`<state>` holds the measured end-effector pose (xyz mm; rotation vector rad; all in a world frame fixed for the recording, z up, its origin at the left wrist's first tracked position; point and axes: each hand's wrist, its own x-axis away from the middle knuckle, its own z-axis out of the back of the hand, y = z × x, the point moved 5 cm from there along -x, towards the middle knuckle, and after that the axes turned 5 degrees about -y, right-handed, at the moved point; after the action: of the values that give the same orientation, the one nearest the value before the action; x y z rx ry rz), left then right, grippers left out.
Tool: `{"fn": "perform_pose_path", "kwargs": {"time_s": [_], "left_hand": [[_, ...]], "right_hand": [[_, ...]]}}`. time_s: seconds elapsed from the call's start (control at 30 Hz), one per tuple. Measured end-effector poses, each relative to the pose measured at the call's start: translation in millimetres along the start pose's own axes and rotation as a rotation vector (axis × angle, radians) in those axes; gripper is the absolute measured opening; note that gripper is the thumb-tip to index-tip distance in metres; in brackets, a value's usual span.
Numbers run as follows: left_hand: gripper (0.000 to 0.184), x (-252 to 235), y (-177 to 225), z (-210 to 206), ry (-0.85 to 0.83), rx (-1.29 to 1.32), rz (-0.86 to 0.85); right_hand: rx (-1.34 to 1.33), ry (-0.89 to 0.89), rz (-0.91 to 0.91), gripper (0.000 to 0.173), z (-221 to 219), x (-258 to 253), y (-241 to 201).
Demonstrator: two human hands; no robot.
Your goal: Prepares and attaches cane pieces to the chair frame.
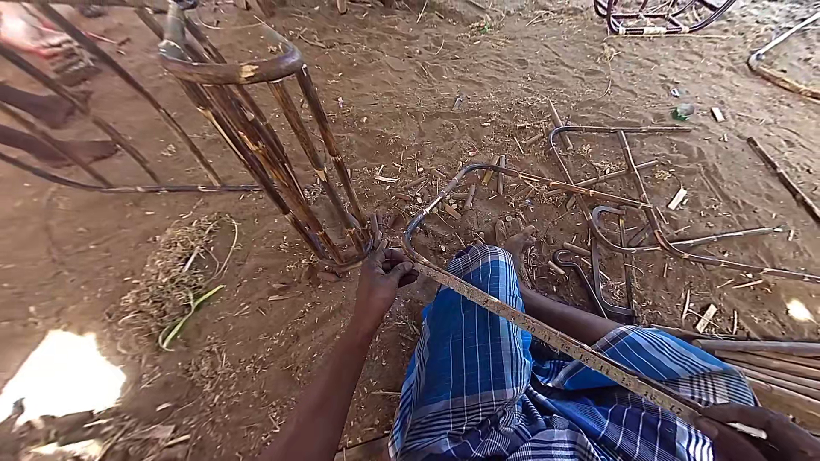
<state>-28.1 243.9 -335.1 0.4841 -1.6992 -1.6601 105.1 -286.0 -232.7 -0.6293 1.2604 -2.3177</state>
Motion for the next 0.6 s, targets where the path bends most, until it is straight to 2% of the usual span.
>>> {"fn": "perform_pose_path", "kwargs": {"time_s": [0.13,0.4,0.5,0.6], "left_hand": [[0.014,-3,-7,-2,0.048,0.049,0.040],[0.019,-9,-11,-2,0.074,0.182,0.172],[0.027,-9,-11,8,0.065,0.088,0.195],[0.031,-1,-11,6,0.020,-0.063,0.173]], "right_hand": [[0.040,0.048,-0.066,0.028,-2,3,-2],[0.107,0.103,-0.141,0.033,0,4,3],[0.181,0.119,-0.179,0.034,-7,0,0],[0.251,0.212,-0.207,0.027,-6,1,10]]}}
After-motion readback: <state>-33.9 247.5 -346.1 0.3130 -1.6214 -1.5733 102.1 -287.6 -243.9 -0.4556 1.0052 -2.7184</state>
